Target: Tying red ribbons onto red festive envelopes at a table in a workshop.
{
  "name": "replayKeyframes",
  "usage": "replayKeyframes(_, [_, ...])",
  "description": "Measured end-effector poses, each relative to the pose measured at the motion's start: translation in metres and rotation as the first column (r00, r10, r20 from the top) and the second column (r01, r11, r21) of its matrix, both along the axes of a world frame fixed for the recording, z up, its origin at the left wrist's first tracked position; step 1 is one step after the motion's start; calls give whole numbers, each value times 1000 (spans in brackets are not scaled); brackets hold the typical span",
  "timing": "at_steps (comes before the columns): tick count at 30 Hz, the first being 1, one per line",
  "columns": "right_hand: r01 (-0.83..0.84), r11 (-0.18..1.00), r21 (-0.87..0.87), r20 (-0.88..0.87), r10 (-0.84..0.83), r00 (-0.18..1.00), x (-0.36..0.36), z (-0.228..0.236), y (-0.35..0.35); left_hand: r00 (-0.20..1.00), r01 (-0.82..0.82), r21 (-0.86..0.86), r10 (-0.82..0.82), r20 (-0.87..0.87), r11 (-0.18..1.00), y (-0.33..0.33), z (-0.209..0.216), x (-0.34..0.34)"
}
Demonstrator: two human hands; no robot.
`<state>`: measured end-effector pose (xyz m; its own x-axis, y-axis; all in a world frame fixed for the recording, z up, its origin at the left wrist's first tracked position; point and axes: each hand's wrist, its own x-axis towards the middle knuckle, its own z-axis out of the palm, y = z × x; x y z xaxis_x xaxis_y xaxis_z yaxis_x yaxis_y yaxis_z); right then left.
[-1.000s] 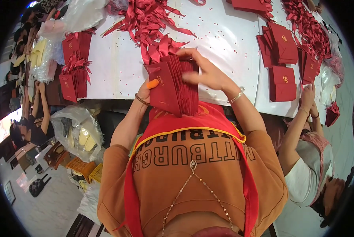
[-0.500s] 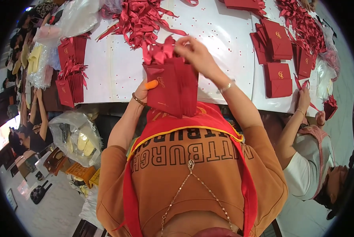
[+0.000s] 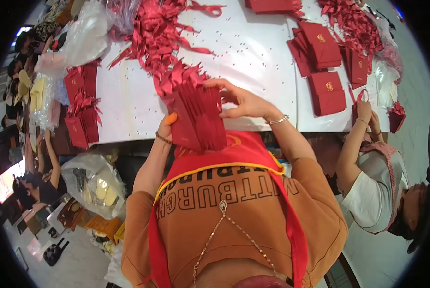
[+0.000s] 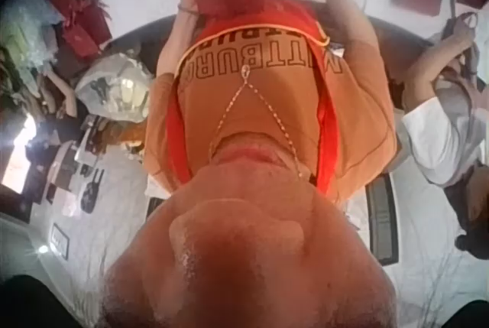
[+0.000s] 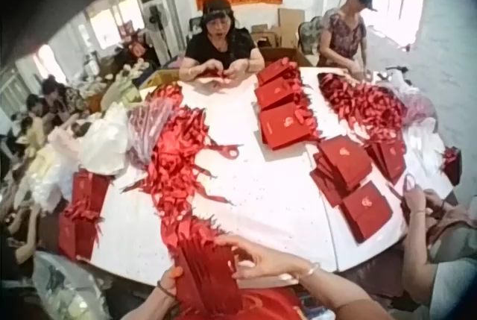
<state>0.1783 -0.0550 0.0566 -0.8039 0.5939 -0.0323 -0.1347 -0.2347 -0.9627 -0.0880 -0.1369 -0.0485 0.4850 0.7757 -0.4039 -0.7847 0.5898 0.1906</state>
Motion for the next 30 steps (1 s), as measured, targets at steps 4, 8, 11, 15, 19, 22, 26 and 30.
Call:
replayKeyframes(4, [-14, 1000, -14, -10, 14, 1000, 1, -3, 2, 1000, -22, 30, 23, -19, 999, -3, -13, -6])
replayKeyframes(8, [-43, 999, 30, -27, 44, 999, 2, -6, 5, 1000, 0, 84, 0, -1, 996, -3, -9, -3])
replayKeyframes(11, [-41, 998, -55, -44, 39, 998, 1, -13, 4, 999, -2, 75, 5, -42, 997, -1, 6, 5])
replayKeyframes(15, [78, 989, 122, -52, -73, 996, -9, -13, 6, 998, 42, 106, -36, -58, 993, 2, 7, 1])
replayKeyframes(19, [234, 937, 258, 220, -293, 930, -22, -19, 17, 994, 67, 172, -52, -91, 983, 13, 15, 1])
replayKeyframes(22, [453, 842, 292, 140, -506, 851, -41, -56, 35, 991, 32, 155, -11, -133, 987, 18, 28, 6])
replayKeyframes(26, [822, 503, -267, 152, -820, 551, -32, -80, 72, 918, 221, 248, -115, -380, 943, 40, 28, -14])
replayKeyframes(30, [840, 538, -72, 319, -785, 531, -20, -45, 60, 366, 580, 482, 319, -874, 657, 74, 98, -13])
